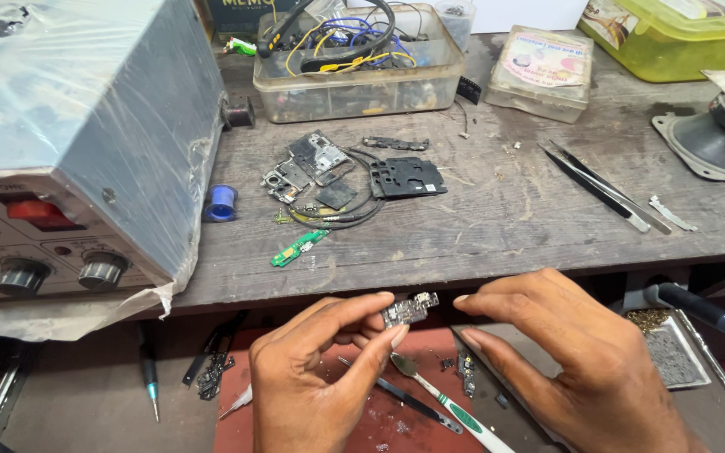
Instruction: The person cleans a small circuit board with a toothbrush, then uses a metal file to smooth its edges. Finally, they apply a paste from a syringe onto the board's surface.
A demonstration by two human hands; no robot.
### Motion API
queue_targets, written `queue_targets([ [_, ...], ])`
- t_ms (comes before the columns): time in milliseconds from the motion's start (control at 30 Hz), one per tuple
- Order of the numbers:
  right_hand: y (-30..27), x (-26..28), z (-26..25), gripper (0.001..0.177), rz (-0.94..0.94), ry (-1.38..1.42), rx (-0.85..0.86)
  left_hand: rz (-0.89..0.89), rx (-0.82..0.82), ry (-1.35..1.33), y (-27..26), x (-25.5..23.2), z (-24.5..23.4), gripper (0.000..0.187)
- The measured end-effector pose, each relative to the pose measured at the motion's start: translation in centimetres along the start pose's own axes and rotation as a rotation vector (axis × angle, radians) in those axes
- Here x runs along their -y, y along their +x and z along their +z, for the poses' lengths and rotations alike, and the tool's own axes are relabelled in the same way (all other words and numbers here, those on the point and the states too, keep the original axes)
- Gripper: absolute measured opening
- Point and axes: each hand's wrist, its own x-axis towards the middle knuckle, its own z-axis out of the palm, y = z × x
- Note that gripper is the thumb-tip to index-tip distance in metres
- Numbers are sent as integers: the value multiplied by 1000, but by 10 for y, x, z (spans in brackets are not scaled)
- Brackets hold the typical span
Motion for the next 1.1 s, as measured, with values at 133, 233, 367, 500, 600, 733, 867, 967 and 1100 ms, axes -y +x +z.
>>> queue_targets([
  [133,0,-2,0,33,30,-15,-6,-81,-35,4,3,-3,2,33],
  [233,2,-3,3,32,38,-11,-9,-19,-43,34,6,1,3,31],
  [367,9,-3,6,33,25,-36,-13,-87,-64,-3,8,8,3,32],
  [500,19,-2,8,35,-24,-59,-18,-190,-52,-67,11,12,4,38],
  [600,26,-2,10,36,-45,-71,21,-190,-33,-75,13,13,2,38],
  [733,30,-3,14,39,-67,-90,40,-203,-29,-102,15,13,3,36],
  [867,28,-7,17,42,-70,-69,77,-295,-18,-92,18,9,3,40],
  [967,26,-8,19,42,-53,-66,91,-376,-15,-74,20,6,3,40],
  [1100,25,-8,20,41,-47,-69,80,-371,-1,-65,20,4,3,41],
])
